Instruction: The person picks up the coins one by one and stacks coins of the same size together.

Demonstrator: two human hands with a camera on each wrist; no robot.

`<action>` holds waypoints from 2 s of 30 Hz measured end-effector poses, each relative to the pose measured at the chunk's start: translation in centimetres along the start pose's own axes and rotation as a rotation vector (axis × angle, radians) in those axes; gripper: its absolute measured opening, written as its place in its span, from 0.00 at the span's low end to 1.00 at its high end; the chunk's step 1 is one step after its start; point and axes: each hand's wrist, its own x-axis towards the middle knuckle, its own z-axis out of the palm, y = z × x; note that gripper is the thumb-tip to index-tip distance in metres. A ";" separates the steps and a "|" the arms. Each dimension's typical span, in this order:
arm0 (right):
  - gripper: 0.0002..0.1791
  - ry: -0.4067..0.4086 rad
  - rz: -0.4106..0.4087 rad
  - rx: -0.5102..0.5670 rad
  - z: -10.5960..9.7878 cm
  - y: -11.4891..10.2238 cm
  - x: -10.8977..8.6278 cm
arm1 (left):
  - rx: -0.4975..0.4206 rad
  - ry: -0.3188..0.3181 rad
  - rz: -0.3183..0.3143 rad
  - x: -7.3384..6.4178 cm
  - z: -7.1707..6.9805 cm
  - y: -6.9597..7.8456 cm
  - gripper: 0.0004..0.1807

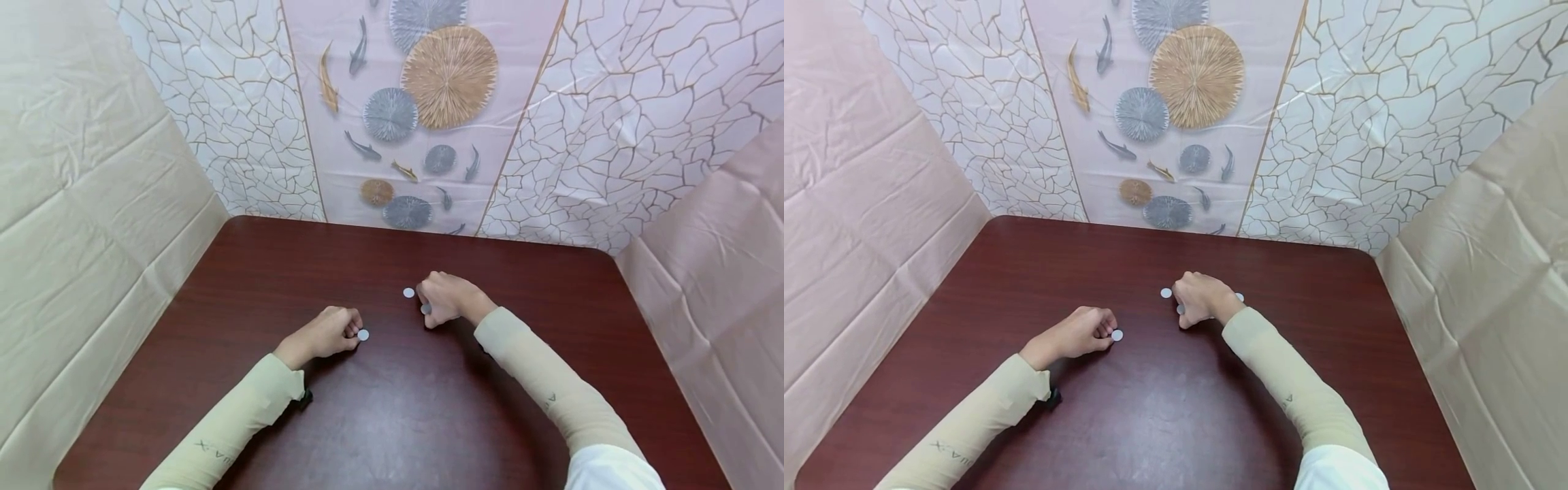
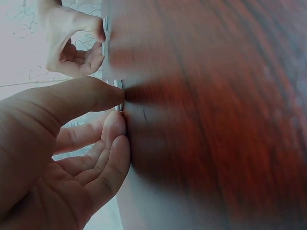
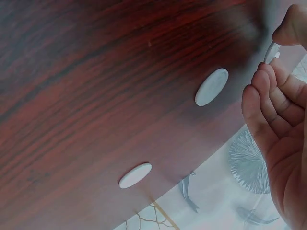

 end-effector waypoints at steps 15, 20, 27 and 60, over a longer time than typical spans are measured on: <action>0.07 0.037 -0.022 0.035 -0.7 -0.4 -3.7 | 0.010 0.019 -0.004 -0.1 0.1 0.1 0.08; 0.07 0.075 -0.050 0.030 -0.5 -0.7 -5.4 | -0.001 0.013 -0.005 -0.1 0.0 0.2 0.08; 0.07 0.148 -0.064 0.006 0.4 -1.1 -7.4 | 0.003 0.009 -0.003 -0.1 -0.1 0.1 0.08; 0.06 0.185 0.052 0.114 3.0 1.3 -13.0 | -0.051 -0.010 -0.041 -0.4 -0.2 0.5 0.09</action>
